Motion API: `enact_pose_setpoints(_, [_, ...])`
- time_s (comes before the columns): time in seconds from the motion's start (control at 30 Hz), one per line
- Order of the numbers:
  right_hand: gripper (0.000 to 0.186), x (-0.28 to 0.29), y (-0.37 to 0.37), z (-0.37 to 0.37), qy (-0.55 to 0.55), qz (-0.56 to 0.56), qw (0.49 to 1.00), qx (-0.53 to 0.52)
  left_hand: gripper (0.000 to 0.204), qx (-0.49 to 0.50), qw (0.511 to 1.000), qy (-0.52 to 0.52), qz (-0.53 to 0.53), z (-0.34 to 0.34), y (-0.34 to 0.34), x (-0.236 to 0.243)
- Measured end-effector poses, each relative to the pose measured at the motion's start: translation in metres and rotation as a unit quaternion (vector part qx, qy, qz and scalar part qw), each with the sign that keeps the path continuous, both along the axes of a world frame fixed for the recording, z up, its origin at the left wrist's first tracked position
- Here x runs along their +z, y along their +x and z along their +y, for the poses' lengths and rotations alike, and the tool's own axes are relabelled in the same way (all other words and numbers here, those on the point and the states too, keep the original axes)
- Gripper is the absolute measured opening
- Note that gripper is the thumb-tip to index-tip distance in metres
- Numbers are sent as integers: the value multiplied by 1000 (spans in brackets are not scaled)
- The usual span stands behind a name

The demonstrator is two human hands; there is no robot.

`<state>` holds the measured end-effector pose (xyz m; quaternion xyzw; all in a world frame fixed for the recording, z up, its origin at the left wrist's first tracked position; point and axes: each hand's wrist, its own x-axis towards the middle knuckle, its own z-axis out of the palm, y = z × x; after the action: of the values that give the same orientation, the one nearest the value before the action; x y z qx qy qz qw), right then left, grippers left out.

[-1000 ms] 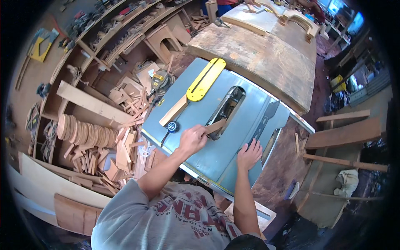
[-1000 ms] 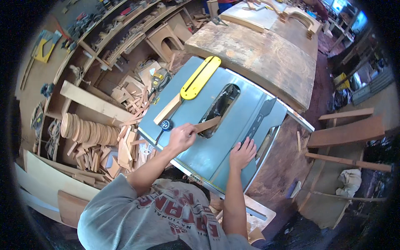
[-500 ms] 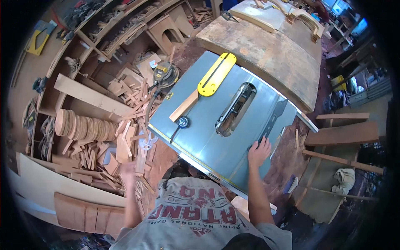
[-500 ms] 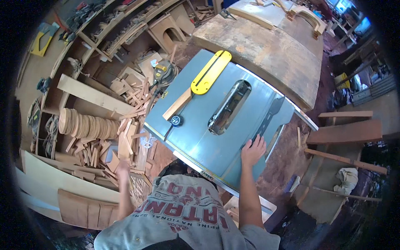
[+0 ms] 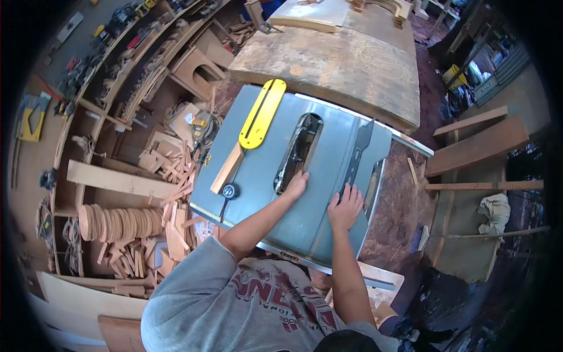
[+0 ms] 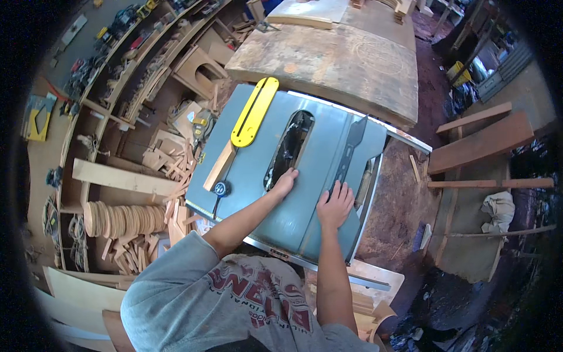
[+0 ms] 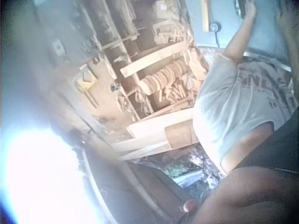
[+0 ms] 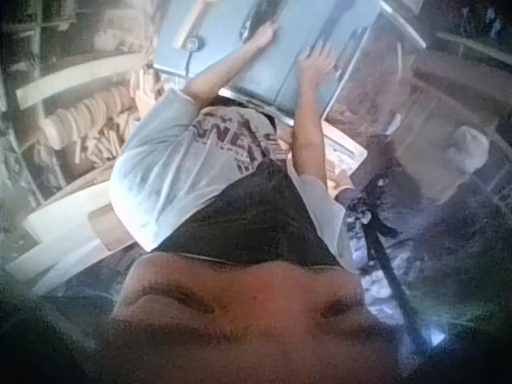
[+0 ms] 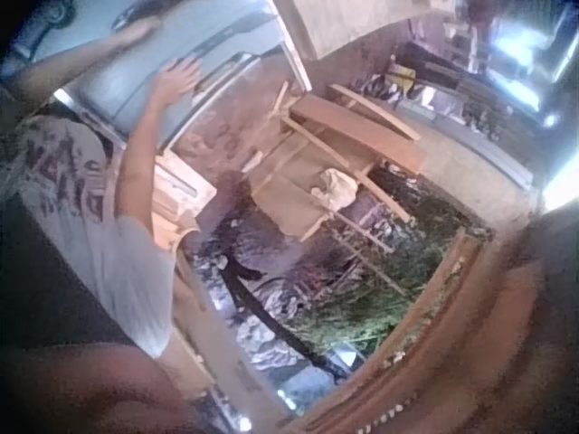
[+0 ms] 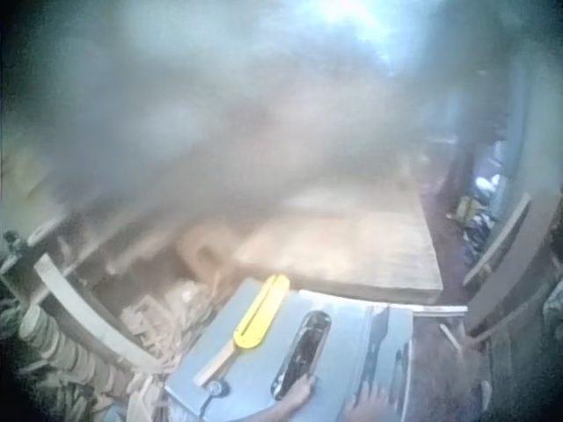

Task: The person changes the blade on a table saw by loosening and tightening the arbor with a wrench and adjusting the blade by hand.

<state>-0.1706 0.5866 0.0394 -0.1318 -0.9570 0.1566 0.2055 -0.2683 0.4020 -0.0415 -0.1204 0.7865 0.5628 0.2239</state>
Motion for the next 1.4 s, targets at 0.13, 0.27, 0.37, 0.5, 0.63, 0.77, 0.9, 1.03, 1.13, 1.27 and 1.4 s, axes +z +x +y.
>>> enact_pose_setpoints(0.13, [53, 2, -2, 2, -32, -4, 999, 10, 69, 32, 977, 142, -155, 1, -37, 7])
enact_pose_setpoints(0.27, [53, -6, 5, 19, -16, -2, 1000, -26, 70, 54, 939, 178, -288, 31, -42, 36])
enact_pose_setpoints(0.37, [54, -4, 4, 17, -21, 3, 1000, -19, 74, 76, 950, 201, -227, 32, -43, 22])
enact_pose_setpoints(0.5, [54, 3, 1, 13, -40, -10, 999, -9, 81, 76, 934, 251, -241, 20, -58, -10])
enact_pose_setpoints(0.63, [53, 3, -3, 10, -42, -8, 999, -8, 88, 70, 934, 248, -247, 12, -66, -33])
enact_pose_setpoints(0.77, [53, 3, 0, 14, -45, -20, 999, -16, 89, 65, 929, 238, -277, 22, -69, -37])
enact_pose_setpoints(0.9, [52, 3, -2, 13, -48, -11, 999, -17, 86, 57, 932, 237, -268, 19, -73, -42])
enact_pose_setpoints(1.03, [52, 7, -5, 10, -42, -10, 999, -7, 80, 74, 918, 274, -277, 15, -74, -48])
enact_pose_setpoints(1.13, [52, 6, -1, 14, -47, -15, 999, -17, 78, 62, 920, 266, -280, 22, -71, -46])
enact_pose_setpoints(1.27, [53, 4, -2, 13, -51, -17, 998, -14, 76, 75, 917, 272, -282, 17, -75, -55])
enact_pose_setpoints(1.4, [53, 3, -1, 15, -50, -21, 998, -16, 76, 72, 912, 273, -298, 18, -77, -66])
